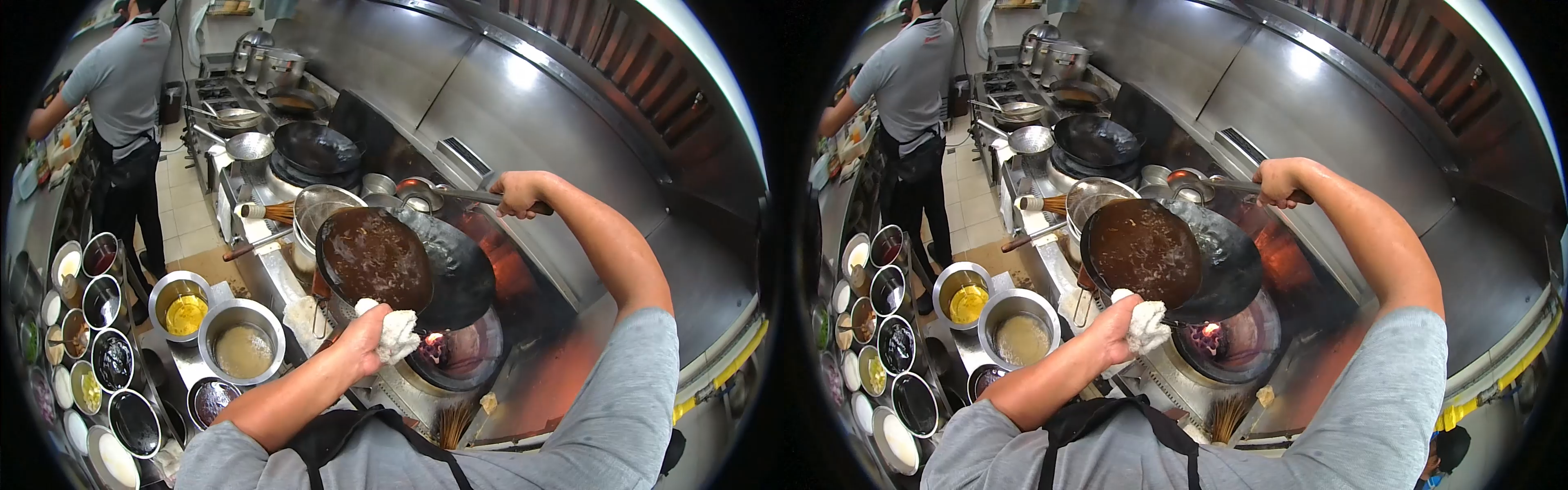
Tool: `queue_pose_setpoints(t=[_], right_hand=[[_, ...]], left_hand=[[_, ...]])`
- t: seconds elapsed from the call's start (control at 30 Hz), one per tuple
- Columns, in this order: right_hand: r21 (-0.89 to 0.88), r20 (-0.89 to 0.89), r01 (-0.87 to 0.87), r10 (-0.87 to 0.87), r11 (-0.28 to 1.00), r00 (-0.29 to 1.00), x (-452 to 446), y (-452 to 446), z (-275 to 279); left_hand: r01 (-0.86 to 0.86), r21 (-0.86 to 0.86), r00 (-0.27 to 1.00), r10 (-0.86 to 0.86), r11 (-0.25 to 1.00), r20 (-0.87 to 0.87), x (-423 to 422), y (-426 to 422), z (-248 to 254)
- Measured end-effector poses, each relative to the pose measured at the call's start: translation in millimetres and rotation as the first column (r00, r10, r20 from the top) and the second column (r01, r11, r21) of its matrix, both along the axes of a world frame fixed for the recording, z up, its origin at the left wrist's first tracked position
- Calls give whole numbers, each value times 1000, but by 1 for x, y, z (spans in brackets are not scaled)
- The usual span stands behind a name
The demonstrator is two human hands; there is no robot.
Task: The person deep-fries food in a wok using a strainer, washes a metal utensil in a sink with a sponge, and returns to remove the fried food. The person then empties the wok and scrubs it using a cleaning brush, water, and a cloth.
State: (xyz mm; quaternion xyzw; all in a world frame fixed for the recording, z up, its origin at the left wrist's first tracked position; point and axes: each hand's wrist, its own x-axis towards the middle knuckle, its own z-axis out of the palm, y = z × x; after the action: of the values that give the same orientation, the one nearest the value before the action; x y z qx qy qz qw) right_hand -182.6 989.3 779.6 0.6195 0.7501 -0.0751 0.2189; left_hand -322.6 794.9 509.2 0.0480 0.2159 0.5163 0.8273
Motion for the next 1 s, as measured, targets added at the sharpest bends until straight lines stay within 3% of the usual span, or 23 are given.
queue_pose_setpoints(t=[0.1,0.57,1.0], right_hand=[[-72,-6,-3,3,997,1000,0,9,-2],[-21,37,11,-10,1000,999,-2,14,0],[-14,53,-25,26,1000,998,-14,26,3]], left_hand=[[-9,-49,999,10,999,35,3,3,-1],[24,-66,999,-22,998,27,3,14,2],[41,-14,992,-39,999,121,8,21,2]])
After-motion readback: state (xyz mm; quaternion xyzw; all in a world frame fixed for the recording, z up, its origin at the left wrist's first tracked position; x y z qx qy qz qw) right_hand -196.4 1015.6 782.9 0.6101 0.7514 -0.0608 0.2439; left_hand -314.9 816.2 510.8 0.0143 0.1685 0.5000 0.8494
